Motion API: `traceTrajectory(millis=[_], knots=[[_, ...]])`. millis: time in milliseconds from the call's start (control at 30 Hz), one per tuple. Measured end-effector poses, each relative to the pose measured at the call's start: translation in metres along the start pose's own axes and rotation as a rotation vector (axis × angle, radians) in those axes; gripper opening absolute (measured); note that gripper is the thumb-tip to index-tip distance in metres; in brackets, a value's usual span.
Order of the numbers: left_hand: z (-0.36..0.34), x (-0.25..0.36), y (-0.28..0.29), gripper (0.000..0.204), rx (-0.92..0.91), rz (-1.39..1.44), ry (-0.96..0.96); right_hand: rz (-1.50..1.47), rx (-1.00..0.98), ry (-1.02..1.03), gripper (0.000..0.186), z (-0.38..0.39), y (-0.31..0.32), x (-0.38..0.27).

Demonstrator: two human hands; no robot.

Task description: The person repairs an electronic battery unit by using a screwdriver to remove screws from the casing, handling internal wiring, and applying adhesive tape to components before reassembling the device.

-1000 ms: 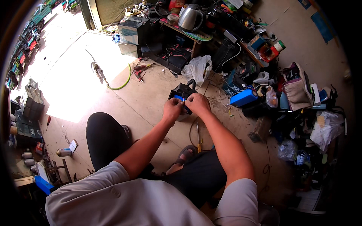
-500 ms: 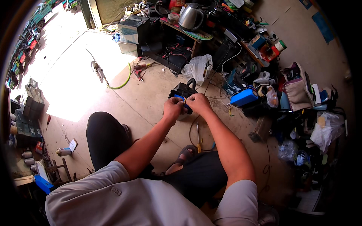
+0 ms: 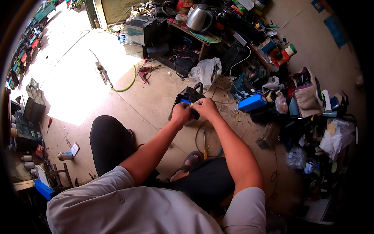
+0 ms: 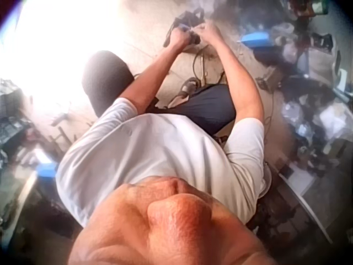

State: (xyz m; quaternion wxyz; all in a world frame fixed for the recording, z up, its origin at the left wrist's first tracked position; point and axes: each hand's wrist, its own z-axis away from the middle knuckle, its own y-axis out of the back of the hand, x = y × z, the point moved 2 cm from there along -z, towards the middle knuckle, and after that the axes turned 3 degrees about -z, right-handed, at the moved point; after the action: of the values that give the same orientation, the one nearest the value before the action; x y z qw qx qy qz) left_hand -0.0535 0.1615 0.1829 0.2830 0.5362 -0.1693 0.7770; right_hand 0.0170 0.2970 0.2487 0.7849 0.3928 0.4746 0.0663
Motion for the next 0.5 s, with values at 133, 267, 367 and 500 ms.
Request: traceTrajectory(millis=[133, 267, 367, 500], knots=[[-0.005, -0.001, 0.003, 0.024, -0.082, -0.019, -0.002, -0.030, -0.005, -0.015, 0.029, 0.004, 0.002, -0.006], [-0.004, 0.009, 0.006, 0.026, -0.176, -0.004, 0.049, -0.054, -0.011, -0.014, 0.029, 0.004, 0.003, -0.005], [0.001, 0.017, 0.010, 0.026, -0.219, 0.034, 0.077, -0.033, -0.006, -0.014, 0.029, 0.004, 0.002, -0.004], [-0.003, 0.011, 0.010, 0.024, -0.204, -0.061, -0.003, 0.109, -0.011, -0.006, 0.029, 0.005, 0.003, -0.017]])
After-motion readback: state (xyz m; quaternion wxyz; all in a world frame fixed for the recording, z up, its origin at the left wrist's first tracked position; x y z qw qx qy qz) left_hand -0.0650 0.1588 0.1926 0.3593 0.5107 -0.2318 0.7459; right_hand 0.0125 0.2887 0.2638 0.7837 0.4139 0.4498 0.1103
